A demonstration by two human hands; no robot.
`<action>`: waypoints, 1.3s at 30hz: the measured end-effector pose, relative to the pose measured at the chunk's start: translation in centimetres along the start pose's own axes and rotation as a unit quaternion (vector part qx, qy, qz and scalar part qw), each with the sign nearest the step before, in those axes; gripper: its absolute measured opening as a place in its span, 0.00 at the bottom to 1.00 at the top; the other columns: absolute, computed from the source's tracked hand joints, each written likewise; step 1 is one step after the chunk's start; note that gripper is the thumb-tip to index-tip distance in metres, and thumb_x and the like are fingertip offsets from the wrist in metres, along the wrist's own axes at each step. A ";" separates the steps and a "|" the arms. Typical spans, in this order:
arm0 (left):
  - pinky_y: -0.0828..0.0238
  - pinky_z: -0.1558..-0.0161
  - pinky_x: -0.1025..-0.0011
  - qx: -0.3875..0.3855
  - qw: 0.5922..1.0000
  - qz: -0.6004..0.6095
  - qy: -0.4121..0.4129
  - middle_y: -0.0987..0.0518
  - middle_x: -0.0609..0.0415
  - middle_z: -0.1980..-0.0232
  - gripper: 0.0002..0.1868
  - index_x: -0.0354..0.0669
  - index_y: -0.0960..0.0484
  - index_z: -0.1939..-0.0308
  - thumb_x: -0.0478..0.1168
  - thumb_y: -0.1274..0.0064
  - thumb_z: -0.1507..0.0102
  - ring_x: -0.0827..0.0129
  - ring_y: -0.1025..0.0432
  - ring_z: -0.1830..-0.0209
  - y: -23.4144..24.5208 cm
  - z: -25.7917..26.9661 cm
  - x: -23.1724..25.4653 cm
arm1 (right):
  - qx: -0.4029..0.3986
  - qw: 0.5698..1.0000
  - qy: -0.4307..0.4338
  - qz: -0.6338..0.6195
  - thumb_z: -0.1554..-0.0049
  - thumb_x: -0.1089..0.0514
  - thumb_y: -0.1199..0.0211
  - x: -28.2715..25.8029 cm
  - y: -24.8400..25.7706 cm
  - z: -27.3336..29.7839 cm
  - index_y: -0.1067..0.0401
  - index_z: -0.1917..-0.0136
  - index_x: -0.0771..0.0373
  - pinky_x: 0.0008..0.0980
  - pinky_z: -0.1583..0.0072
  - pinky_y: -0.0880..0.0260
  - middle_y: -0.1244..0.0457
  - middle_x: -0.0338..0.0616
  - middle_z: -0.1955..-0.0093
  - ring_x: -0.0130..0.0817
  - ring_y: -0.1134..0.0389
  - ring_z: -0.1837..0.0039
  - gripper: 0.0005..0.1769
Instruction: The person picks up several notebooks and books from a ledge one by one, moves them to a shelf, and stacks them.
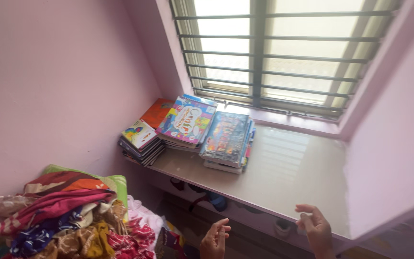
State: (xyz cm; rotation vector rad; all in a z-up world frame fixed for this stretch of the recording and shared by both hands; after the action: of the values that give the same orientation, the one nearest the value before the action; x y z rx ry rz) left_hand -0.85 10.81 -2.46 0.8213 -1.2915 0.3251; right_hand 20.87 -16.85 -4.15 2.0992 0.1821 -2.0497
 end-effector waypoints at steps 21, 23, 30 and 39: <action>0.35 0.34 0.60 -0.153 0.966 -0.208 0.018 0.24 0.56 0.35 0.23 0.58 0.25 0.34 0.53 0.52 0.32 0.59 0.32 0.32 -3.6 -25.2 -0.7 | -0.271 0.928 -0.143 0.213 0.43 0.54 0.41 6.2 -23.0 -29.3 0.29 0.32 0.49 0.34 0.51 0.23 0.30 0.38 0.44 0.30 0.27 0.53 0.25; 0.34 0.34 0.60 -0.137 0.969 -0.205 0.029 0.25 0.57 0.34 0.23 0.57 0.26 0.34 0.52 0.52 0.33 0.59 0.32 0.31 -5.0 -26.9 -0.2 | -0.217 0.939 -0.080 0.255 0.46 0.53 0.38 7.3 -25.4 -31.6 0.31 0.32 0.51 0.38 0.46 0.25 0.32 0.42 0.44 0.36 0.28 0.48 0.28; 0.44 0.29 0.56 -0.112 0.964 -0.223 -0.093 0.30 0.46 0.29 0.27 0.44 0.27 0.32 0.49 0.46 0.34 0.50 0.40 0.26 -7.8 -33.9 -1.8 | -0.041 0.932 -0.120 0.340 0.48 0.50 0.36 9.9 -29.6 -32.9 0.31 0.36 0.54 0.45 0.37 0.31 0.38 0.49 0.39 0.46 0.31 0.38 0.26; 0.47 0.27 0.56 -0.121 0.921 -0.351 -0.116 0.32 0.47 0.27 0.31 0.47 0.28 0.31 0.51 0.45 0.37 0.52 0.40 0.27 -8.8 -43.9 -4.1 | -0.040 0.943 -0.319 0.086 0.46 0.48 0.33 10.8 -29.2 -33.6 0.28 0.43 0.62 0.43 0.41 0.28 0.34 0.47 0.41 0.36 0.31 0.41 0.22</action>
State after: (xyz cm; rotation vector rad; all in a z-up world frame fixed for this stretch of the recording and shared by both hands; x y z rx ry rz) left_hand 35.06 36.23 -11.59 1.0682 -1.1350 -0.5110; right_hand 47.27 18.64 -16.03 1.2569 -0.0198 -2.4278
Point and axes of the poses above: each hand's wrist, its own z-axis away from the middle knuckle, its own y-axis out of the back of the hand, x = y × z, the point moved 3 cm from there along -z, towards the middle knuckle
